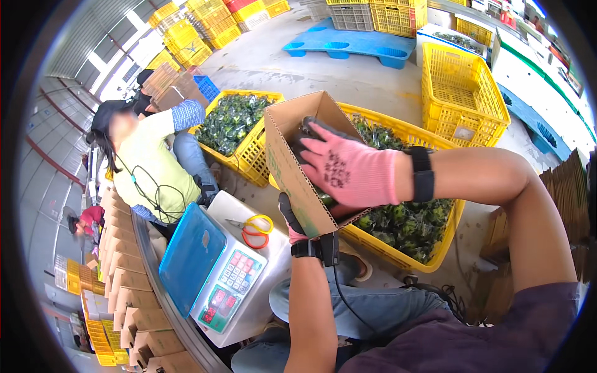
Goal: The person packs pre-packaged green vegetables from a yellow crate into cardboard boxes. They place the boxes on a digital scale to weigh them, then move the filled boxes onto a conveyor belt. The process is repeated continuously.
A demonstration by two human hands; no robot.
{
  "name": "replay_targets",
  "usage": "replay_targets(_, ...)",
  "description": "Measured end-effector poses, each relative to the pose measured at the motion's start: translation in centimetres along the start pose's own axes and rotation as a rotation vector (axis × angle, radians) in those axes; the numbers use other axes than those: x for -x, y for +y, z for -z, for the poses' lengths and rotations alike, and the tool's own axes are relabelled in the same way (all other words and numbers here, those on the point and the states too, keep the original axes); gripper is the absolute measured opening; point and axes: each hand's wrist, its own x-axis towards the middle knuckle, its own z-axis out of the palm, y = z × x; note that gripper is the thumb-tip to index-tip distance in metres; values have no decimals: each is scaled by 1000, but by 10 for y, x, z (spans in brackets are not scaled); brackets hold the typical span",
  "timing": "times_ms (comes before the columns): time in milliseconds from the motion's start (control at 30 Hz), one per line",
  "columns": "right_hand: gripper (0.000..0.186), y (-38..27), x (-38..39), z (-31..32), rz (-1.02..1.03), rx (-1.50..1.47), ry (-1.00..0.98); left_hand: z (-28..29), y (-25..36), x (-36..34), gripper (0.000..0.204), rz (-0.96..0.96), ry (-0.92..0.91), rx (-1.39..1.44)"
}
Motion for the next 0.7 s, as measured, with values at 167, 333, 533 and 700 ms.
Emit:
replay_targets(167, 74, -12, -18, 11, 95, -478, 71, 66, 2, -15, 59, 69, -121, 285)
replay_targets(333, 23, -1, -16, 48, 125, -562, 181, 97, 14, -15, 70, -184, -219, -388)
replay_targets(533, 31, 41, 12, 36, -240, -1159, 599, 70, 36, -8, 66, -234, -245, -98)
replay_targets(700, 49, 98, 73, -143, -968, -599, 287, 65, 45, -10, 66, -226, -212, -23)
